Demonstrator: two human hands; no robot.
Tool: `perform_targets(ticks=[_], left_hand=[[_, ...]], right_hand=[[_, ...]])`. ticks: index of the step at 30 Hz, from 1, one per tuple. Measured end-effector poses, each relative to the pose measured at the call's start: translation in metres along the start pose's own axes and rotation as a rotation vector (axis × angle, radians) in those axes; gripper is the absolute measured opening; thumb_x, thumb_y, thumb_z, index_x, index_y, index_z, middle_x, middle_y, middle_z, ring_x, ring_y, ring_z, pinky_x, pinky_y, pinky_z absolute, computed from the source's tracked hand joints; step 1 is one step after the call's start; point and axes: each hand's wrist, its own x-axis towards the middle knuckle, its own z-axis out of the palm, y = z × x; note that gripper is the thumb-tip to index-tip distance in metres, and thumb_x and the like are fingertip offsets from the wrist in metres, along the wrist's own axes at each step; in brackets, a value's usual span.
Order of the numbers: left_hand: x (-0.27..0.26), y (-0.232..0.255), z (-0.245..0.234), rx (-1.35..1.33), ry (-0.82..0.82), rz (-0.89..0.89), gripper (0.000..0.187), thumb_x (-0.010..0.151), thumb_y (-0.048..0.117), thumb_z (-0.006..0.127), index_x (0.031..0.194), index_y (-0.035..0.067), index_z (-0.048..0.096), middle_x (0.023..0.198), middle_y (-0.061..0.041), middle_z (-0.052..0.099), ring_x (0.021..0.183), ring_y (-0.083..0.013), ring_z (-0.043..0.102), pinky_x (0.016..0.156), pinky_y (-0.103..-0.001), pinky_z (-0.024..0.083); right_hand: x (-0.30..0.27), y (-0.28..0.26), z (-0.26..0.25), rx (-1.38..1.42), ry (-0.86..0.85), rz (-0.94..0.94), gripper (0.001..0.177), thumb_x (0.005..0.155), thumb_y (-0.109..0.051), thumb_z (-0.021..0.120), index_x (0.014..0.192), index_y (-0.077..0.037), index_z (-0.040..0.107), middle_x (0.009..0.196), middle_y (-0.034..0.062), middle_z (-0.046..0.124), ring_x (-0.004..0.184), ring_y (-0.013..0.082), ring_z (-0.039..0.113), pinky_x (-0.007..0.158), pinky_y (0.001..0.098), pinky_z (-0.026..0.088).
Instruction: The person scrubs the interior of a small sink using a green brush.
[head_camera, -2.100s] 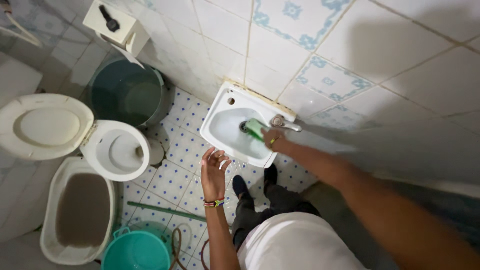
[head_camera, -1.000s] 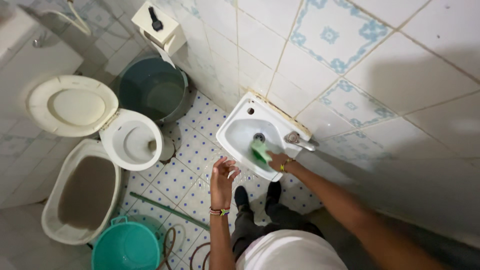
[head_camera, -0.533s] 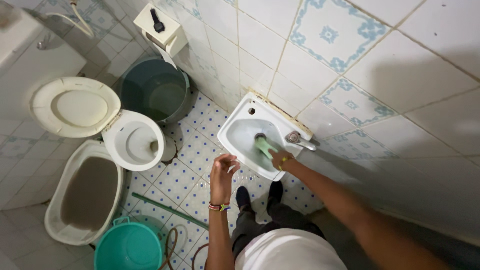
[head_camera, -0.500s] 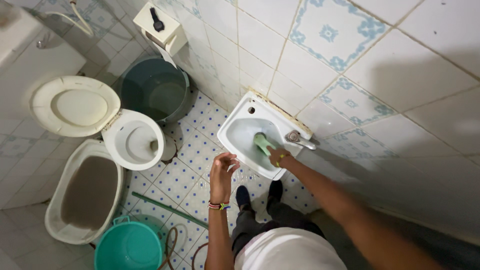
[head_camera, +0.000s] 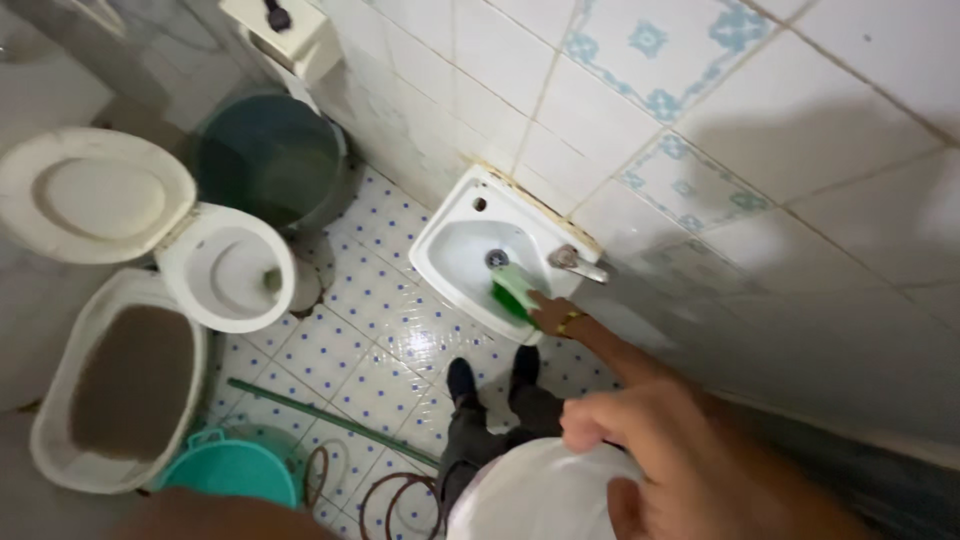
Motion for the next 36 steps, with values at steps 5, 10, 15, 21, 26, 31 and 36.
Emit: perform_targets(ticks=[5, 10, 15, 21, 26, 31, 36], left_hand=[[0.02, 0.02, -0.016, 0.076, -0.026, 0.237, 0.03, 0.075, 0.023, 0.065, 0.102, 0.009, 0.064, 0.092, -0.011, 0.064, 0.088, -0.0285, 0.058, 0.076, -0.044, 0.043], [0.026, 0.025, -0.032, 0.088, -0.037, 0.466, 0.031, 0.075, 0.02, 0.066, 0.105, 0.01, 0.065, 0.094, -0.01, 0.066, 0.088, -0.0283, 0.059, 0.076, -0.042, 0.045], [0.012, -0.007, -0.009, -0.133, -0.023, 0.614, 0.033, 0.076, 0.017, 0.066, 0.108, 0.011, 0.066, 0.095, -0.01, 0.067, 0.087, -0.0281, 0.061, 0.076, -0.041, 0.047], [0.096, -0.108, 0.113, -1.385, 0.518, 0.358, 0.034, 0.085, 0.017, 0.065, 0.116, 0.006, 0.056, 0.106, -0.008, 0.066, 0.094, -0.0172, 0.061, 0.085, -0.031, 0.05], [0.101, -0.152, 0.195, -1.695, 0.841, -0.057, 0.04, 0.09, 0.025, 0.057, 0.124, 0.004, 0.052, 0.103, -0.009, 0.063, 0.09, -0.0169, 0.059, 0.083, -0.033, 0.05], [0.081, -0.168, 0.22, -1.667, 0.883, -0.191, 0.043, 0.09, 0.032, 0.055, 0.123, 0.005, 0.052, 0.101, -0.01, 0.063, 0.088, -0.0176, 0.058, 0.082, -0.033, 0.049], [0.078, -0.168, 0.226, -1.683, 0.886, -0.179, 0.044, 0.09, 0.034, 0.055, 0.122, 0.004, 0.052, 0.102, -0.011, 0.063, 0.089, -0.0181, 0.058, 0.084, -0.035, 0.049]], right_hand=[[0.033, 0.022, 0.036, -0.006, 0.01, 0.016, 0.034, 0.085, -0.016, 0.049, 0.118, -0.012, 0.044, 0.116, 0.0157, 0.051, 0.113, 0.0347, 0.057, 0.09, 0.043, 0.049], [0.135, 0.225, 0.171, -0.68, -0.546, 0.087, 0.048, 0.084, -0.021, 0.05, 0.131, -0.025, 0.041, 0.15, 0.0135, 0.026, 0.103, 0.0386, 0.057, 0.077, 0.0521, 0.051], [0.125, 0.198, 0.153, -0.639, -0.606, 0.5, 0.058, 0.087, -0.016, 0.05, 0.143, -0.014, 0.034, 0.11, 0.0188, 0.067, 0.097, 0.0336, 0.066, 0.076, 0.0464, 0.054], [0.169, 0.202, 0.159, -0.488, -0.385, 0.402, 0.055, 0.071, -0.017, 0.065, 0.123, -0.011, 0.049, 0.095, 0.0131, 0.069, 0.089, 0.0279, 0.067, 0.069, 0.0408, 0.055], [0.154, 0.206, 0.175, -0.482, -0.204, 0.322, 0.037, 0.081, -0.01, 0.05, 0.117, -0.015, 0.054, 0.094, 0.0145, 0.066, 0.087, 0.0322, 0.065, 0.069, 0.0432, 0.052], [0.131, 0.197, 0.177, -0.616, -0.283, 0.28, 0.021, 0.083, -0.011, 0.05, 0.097, -0.01, 0.066, 0.092, 0.014, 0.067, 0.086, 0.03, 0.066, 0.07, 0.0413, 0.053], [0.189, 0.238, 0.184, -0.554, -0.065, 0.322, 0.018, 0.087, -0.012, 0.049, 0.094, -0.005, 0.064, 0.085, 0.0169, 0.068, 0.076, 0.0328, 0.067, 0.065, 0.0429, 0.054]])
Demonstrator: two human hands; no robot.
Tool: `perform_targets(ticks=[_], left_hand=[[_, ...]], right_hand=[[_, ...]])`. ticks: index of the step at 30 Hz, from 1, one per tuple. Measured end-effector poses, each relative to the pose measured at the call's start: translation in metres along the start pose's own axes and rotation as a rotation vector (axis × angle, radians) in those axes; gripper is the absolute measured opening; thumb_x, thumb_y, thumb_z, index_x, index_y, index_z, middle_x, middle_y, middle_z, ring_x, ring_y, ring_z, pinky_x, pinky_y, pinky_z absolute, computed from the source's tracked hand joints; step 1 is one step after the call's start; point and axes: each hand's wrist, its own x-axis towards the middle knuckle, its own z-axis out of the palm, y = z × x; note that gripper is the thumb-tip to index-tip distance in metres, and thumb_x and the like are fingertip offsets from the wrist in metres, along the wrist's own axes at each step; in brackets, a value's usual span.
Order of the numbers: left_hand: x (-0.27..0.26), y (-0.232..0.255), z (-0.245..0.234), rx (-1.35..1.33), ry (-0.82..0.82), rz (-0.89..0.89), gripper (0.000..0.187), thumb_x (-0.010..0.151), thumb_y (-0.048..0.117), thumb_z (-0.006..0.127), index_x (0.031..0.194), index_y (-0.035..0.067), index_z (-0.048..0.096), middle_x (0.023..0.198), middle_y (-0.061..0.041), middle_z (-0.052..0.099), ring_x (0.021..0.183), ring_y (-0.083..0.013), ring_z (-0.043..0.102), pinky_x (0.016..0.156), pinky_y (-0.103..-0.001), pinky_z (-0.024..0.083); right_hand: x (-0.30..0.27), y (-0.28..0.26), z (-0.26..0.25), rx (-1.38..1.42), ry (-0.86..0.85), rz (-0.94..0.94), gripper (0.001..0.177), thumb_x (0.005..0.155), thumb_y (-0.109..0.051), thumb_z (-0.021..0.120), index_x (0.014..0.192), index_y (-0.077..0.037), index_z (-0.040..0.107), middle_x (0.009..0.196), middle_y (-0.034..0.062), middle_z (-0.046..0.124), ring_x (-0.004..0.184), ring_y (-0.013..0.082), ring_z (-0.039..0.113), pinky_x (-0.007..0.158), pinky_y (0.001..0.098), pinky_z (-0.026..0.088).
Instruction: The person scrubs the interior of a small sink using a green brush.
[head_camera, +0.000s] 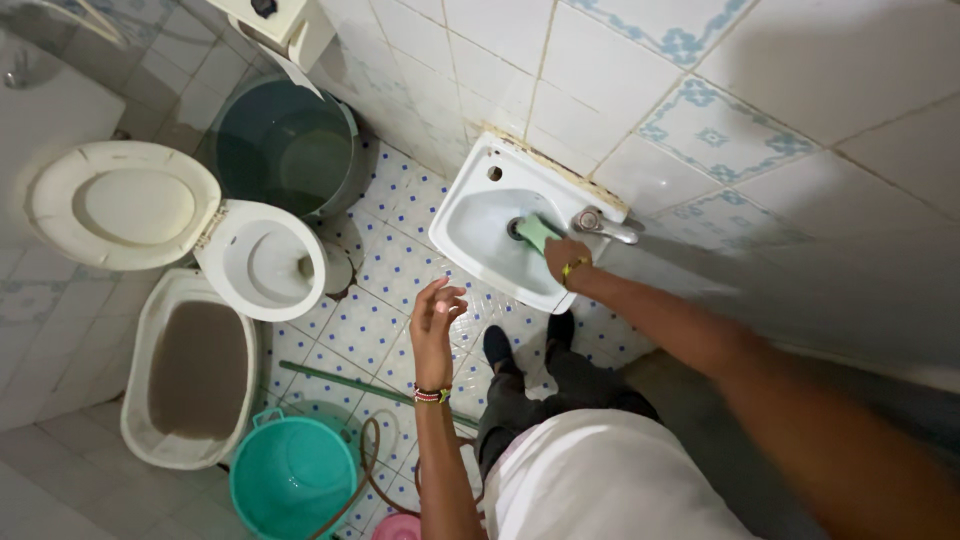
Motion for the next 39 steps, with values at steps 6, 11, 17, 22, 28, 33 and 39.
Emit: perform_targets(ticks=[6, 11, 17, 22, 28, 33, 39], left_hand=[[0.003, -0.01, -0.004, -0.124, 0.044, -0.01, 0.042, 0.091, 0.032, 0.055, 0.121, 0.002, 0.052, 0.102, -0.011, 0.06, 0.091, -0.0196, 0.057, 0.085, -0.036, 0.048], [0.002, -0.013, -0.004, -0.148, 0.024, 0.002, 0.043, 0.092, 0.033, 0.053, 0.121, 0.001, 0.051, 0.103, -0.011, 0.06, 0.093, -0.0195, 0.057, 0.086, -0.037, 0.048], [-0.003, -0.018, -0.016, -0.155, 0.066, -0.006, 0.043, 0.092, 0.034, 0.052, 0.121, 0.002, 0.052, 0.104, -0.011, 0.06, 0.094, -0.0188, 0.057, 0.085, -0.037, 0.048], [-0.005, -0.025, -0.013, -0.161, 0.054, -0.017, 0.043, 0.092, 0.035, 0.053, 0.12, 0.002, 0.053, 0.103, -0.011, 0.061, 0.094, -0.0189, 0.057, 0.086, -0.037, 0.049], [-0.011, -0.024, -0.006, -0.184, 0.044, 0.005, 0.043, 0.093, 0.036, 0.054, 0.119, 0.002, 0.053, 0.103, -0.011, 0.061, 0.094, -0.0194, 0.058, 0.086, -0.037, 0.048], [-0.023, -0.02, -0.007, -0.15, 0.066, 0.021, 0.043, 0.093, 0.037, 0.053, 0.12, 0.003, 0.052, 0.102, -0.01, 0.06, 0.094, -0.0193, 0.057, 0.086, -0.036, 0.048], [-0.022, -0.024, -0.004, -0.158, 0.057, 0.002, 0.045, 0.093, 0.038, 0.052, 0.119, 0.002, 0.052, 0.103, -0.01, 0.061, 0.095, -0.0195, 0.058, 0.086, -0.037, 0.048]], right_hand=[[0.032, 0.007, 0.006, 0.313, -0.429, 0.033, 0.027, 0.091, -0.025, 0.042, 0.103, -0.009, 0.06, 0.09, 0.0224, 0.068, 0.084, 0.0374, 0.068, 0.079, 0.0427, 0.051], [0.014, 0.016, 0.036, 0.052, -0.054, -0.063, 0.038, 0.077, -0.023, 0.051, 0.111, -0.007, 0.056, 0.095, 0.0186, 0.064, 0.086, 0.0342, 0.063, 0.071, 0.0462, 0.051], [0.032, -0.01, 0.004, 0.406, -0.417, 0.088, 0.036, 0.088, -0.027, 0.043, 0.12, -0.011, 0.049, 0.093, 0.0186, 0.066, 0.08, 0.0355, 0.067, 0.076, 0.044, 0.055], [0.023, 0.005, 0.022, 0.08, -0.123, 0.03, 0.034, 0.086, -0.024, 0.047, 0.115, -0.008, 0.055, 0.093, 0.0176, 0.066, 0.082, 0.0333, 0.066, 0.071, 0.0451, 0.053], [0.033, -0.003, 0.036, 0.267, -0.265, 0.05, 0.034, 0.087, -0.026, 0.047, 0.115, -0.008, 0.055, 0.093, 0.0179, 0.066, 0.083, 0.0339, 0.065, 0.071, 0.0445, 0.053], [0.023, -0.008, 0.05, 0.175, -0.165, 0.014, 0.034, 0.087, -0.027, 0.047, 0.115, -0.009, 0.054, 0.094, 0.0182, 0.067, 0.083, 0.0344, 0.065, 0.071, 0.0441, 0.052], [0.048, -0.004, 0.046, 0.213, -0.115, 0.024, 0.035, 0.088, -0.029, 0.048, 0.116, -0.009, 0.054, 0.094, 0.0185, 0.067, 0.084, 0.035, 0.064, 0.072, 0.0436, 0.052]])
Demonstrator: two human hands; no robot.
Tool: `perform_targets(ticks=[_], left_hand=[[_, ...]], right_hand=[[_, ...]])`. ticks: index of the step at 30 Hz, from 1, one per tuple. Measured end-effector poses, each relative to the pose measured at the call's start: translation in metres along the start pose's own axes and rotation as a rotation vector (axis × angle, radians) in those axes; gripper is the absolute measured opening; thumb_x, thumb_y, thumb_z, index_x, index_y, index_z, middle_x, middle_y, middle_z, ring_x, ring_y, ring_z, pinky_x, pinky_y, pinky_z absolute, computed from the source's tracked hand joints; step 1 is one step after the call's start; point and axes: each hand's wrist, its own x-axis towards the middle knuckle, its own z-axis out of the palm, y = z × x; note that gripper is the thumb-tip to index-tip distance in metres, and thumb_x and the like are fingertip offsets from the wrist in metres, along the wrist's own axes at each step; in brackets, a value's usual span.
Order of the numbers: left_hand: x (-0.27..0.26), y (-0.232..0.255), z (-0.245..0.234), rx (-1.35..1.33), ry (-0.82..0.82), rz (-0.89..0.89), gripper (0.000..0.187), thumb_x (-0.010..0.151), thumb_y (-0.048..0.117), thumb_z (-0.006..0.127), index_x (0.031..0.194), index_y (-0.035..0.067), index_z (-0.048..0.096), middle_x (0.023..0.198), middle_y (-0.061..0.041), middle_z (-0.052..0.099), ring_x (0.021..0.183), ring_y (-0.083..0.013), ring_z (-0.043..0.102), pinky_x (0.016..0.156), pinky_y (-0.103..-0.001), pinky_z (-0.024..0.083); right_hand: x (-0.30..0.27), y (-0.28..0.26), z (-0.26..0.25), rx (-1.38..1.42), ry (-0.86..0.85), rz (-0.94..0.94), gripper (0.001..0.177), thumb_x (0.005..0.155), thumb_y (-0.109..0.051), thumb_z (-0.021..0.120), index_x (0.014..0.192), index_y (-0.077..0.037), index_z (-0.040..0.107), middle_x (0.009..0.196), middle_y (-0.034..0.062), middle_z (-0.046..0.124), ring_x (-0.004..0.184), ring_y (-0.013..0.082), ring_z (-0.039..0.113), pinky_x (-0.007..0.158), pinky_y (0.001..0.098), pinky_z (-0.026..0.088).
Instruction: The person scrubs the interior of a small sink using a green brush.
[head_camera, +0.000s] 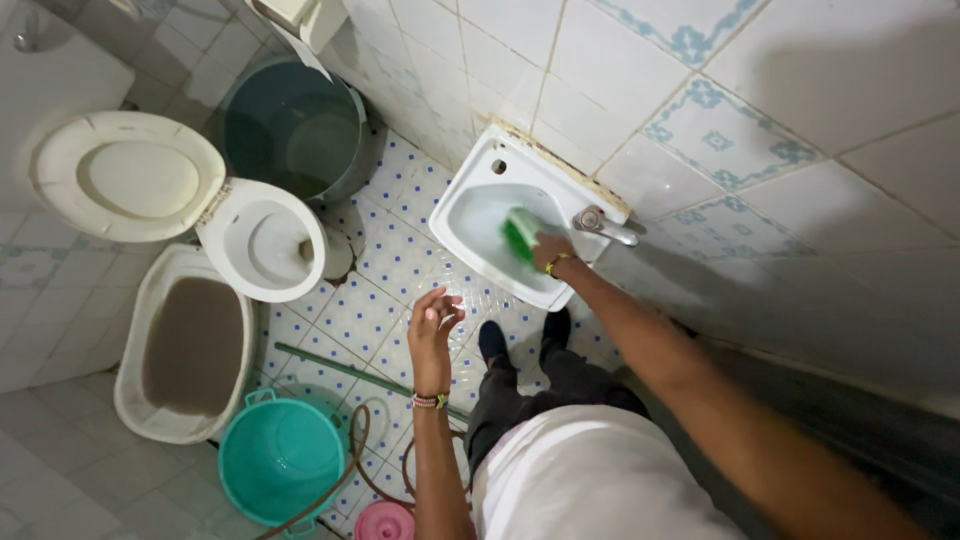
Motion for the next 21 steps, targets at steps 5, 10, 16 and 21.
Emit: perform_targets(ticks=[5, 10, 16, 21], left_hand=[[0.008, 0.004, 0.011, 0.03, -0.044, 0.036, 0.044, 0.093, 0.038, 0.051, 0.119, 0.002, 0.053, 0.1, -0.008, 0.059, 0.099, -0.0197, 0.059, 0.087, -0.038, 0.048], [0.005, 0.008, 0.016, 0.032, -0.078, 0.06, 0.044, 0.094, 0.037, 0.052, 0.118, 0.001, 0.054, 0.098, -0.008, 0.057, 0.099, -0.0198, 0.058, 0.087, -0.038, 0.048], [0.007, 0.016, 0.021, 0.081, -0.071, 0.047, 0.045, 0.094, 0.039, 0.048, 0.118, 0.001, 0.053, 0.102, -0.011, 0.062, 0.094, -0.02, 0.059, 0.087, -0.037, 0.048], [-0.004, 0.022, 0.017, 0.144, -0.059, 0.038, 0.044, 0.094, 0.038, 0.048, 0.119, 0.002, 0.053, 0.102, -0.011, 0.061, 0.093, -0.0196, 0.059, 0.088, -0.036, 0.048]], right_hand=[[-0.006, -0.01, -0.029, 0.02, -0.166, 0.067, 0.035, 0.091, -0.026, 0.041, 0.12, -0.009, 0.05, 0.095, 0.0193, 0.065, 0.077, 0.0358, 0.068, 0.069, 0.0407, 0.055], [-0.023, 0.008, -0.032, -0.08, -0.306, -0.004, 0.034, 0.089, -0.025, 0.041, 0.116, -0.009, 0.054, 0.106, 0.0155, 0.063, 0.088, 0.0321, 0.068, 0.075, 0.0397, 0.054], [0.009, 0.028, -0.017, -0.196, -0.132, -0.219, 0.036, 0.092, -0.029, 0.04, 0.121, -0.011, 0.05, 0.122, 0.0139, 0.056, 0.101, 0.0315, 0.061, 0.08, 0.0417, 0.052], [-0.004, 0.03, -0.018, -0.028, -0.064, -0.156, 0.047, 0.091, -0.033, 0.043, 0.133, -0.013, 0.041, 0.12, 0.0176, 0.056, 0.099, 0.0359, 0.059, 0.083, 0.0447, 0.049]])
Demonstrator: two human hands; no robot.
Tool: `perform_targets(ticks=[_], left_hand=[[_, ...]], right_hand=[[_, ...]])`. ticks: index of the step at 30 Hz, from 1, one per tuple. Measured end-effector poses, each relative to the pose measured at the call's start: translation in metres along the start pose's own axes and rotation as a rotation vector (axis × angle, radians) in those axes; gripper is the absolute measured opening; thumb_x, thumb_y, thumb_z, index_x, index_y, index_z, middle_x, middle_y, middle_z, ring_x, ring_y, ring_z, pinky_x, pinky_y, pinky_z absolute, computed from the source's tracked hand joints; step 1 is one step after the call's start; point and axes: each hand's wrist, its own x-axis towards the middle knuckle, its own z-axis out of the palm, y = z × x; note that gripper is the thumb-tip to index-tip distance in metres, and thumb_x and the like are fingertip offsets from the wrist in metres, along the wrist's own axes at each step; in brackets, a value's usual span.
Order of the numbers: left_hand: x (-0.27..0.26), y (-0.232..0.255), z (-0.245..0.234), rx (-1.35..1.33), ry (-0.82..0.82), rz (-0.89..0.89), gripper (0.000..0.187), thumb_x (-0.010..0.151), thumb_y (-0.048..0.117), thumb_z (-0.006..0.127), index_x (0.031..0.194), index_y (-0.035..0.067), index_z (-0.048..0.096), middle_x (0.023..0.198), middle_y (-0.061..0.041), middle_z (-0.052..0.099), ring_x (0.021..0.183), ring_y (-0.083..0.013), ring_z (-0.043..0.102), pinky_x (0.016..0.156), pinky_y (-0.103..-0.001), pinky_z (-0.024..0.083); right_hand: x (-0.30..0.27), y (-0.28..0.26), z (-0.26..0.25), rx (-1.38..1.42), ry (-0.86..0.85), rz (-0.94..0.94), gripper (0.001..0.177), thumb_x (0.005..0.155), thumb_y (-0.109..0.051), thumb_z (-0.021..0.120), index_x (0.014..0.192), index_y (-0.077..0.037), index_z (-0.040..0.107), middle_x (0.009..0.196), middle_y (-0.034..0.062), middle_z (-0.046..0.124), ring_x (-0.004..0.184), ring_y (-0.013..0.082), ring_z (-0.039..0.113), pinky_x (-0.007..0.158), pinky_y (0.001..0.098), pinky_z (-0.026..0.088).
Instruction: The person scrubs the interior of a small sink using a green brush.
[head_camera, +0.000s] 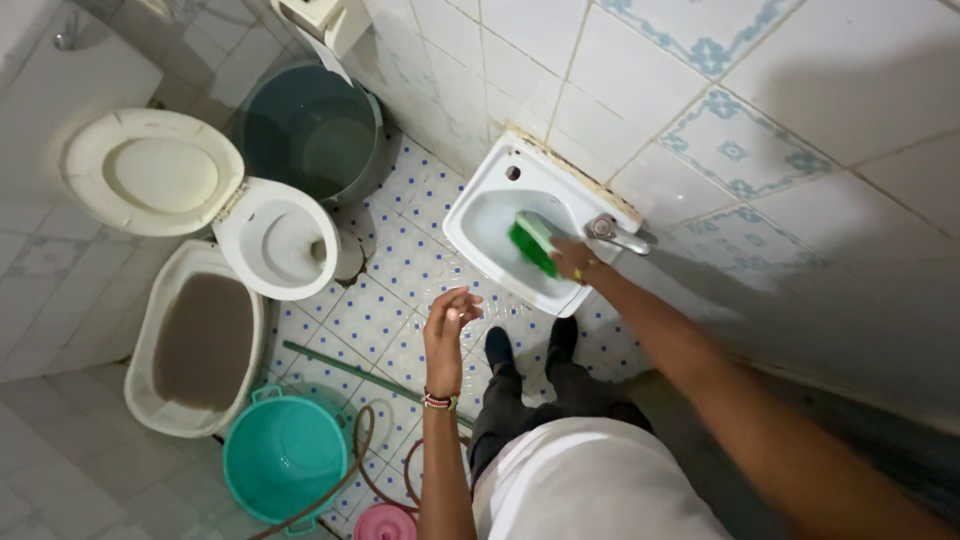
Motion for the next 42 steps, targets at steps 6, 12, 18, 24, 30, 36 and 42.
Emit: perform_targets(ticks=[6, 12, 18, 24, 30, 36, 42], left_hand=[[-0.005, -0.005, -0.013, -0.025, 0.023, 0.026, 0.042, 0.096, 0.036, 0.048, 0.118, 0.001, 0.054, 0.101, -0.011, 0.058, 0.097, -0.0205, 0.058, 0.089, -0.038, 0.048], [-0.008, -0.013, -0.014, -0.021, 0.016, -0.007, 0.043, 0.094, 0.037, 0.048, 0.119, 0.002, 0.053, 0.102, -0.011, 0.06, 0.094, -0.0208, 0.058, 0.088, -0.037, 0.048], [-0.002, -0.017, -0.015, -0.043, 0.018, 0.012, 0.044, 0.095, 0.038, 0.049, 0.118, 0.001, 0.053, 0.102, -0.011, 0.062, 0.093, -0.0209, 0.058, 0.088, -0.037, 0.047], [0.005, -0.018, -0.01, -0.054, 0.002, -0.023, 0.042, 0.094, 0.036, 0.048, 0.118, 0.001, 0.054, 0.101, -0.01, 0.06, 0.092, -0.0208, 0.058, 0.089, -0.039, 0.048], [0.014, -0.017, -0.007, -0.063, -0.031, 0.023, 0.041, 0.095, 0.035, 0.049, 0.118, 0.0, 0.054, 0.101, -0.01, 0.057, 0.098, -0.021, 0.058, 0.09, -0.04, 0.049], [0.018, -0.014, -0.014, -0.063, -0.017, 0.021, 0.043, 0.094, 0.035, 0.049, 0.119, 0.001, 0.053, 0.104, -0.012, 0.061, 0.095, -0.0208, 0.058, 0.089, -0.038, 0.048], [0.019, -0.018, -0.027, -0.084, 0.023, 0.003, 0.042, 0.094, 0.034, 0.051, 0.119, 0.0, 0.053, 0.104, -0.012, 0.061, 0.096, -0.0213, 0.057, 0.09, -0.038, 0.047]], right_hand=[[-0.031, 0.002, 0.0, -0.042, -0.045, 0.02, 0.054, 0.088, -0.031, 0.047, 0.138, -0.015, 0.036, 0.106, 0.0223, 0.06, 0.092, 0.0376, 0.06, 0.079, 0.0472, 0.049], [-0.024, -0.015, -0.011, 0.01, -0.019, 0.02, 0.053, 0.09, -0.031, 0.046, 0.138, -0.014, 0.035, 0.095, 0.0213, 0.064, 0.087, 0.0378, 0.061, 0.076, 0.0487, 0.05], [-0.079, -0.047, -0.047, -0.222, -0.238, -0.066, 0.05, 0.093, -0.032, 0.041, 0.141, -0.028, 0.029, 0.086, 0.0182, 0.063, 0.075, 0.0337, 0.063, 0.065, 0.0478, 0.051], [-0.052, -0.04, -0.049, -0.433, 0.071, -0.011, 0.049, 0.089, -0.012, 0.047, 0.137, -0.01, 0.037, 0.079, 0.0135, 0.067, 0.067, 0.0291, 0.066, 0.058, 0.0422, 0.051], [-0.045, -0.055, -0.057, -0.304, 0.058, 0.051, 0.051, 0.08, -0.008, 0.053, 0.128, -0.008, 0.037, 0.079, 0.0185, 0.064, 0.068, 0.0328, 0.066, 0.057, 0.0444, 0.052], [-0.042, -0.064, -0.058, -0.166, 0.04, 0.23, 0.054, 0.08, -0.013, 0.056, 0.128, -0.006, 0.034, 0.078, 0.0197, 0.066, 0.07, 0.0353, 0.066, 0.063, 0.0447, 0.053], [-0.027, -0.041, -0.037, -0.166, 0.185, 0.188, 0.056, 0.084, -0.031, 0.062, 0.122, 0.003, 0.039, 0.079, 0.0168, 0.068, 0.07, 0.0322, 0.067, 0.065, 0.0427, 0.054]])
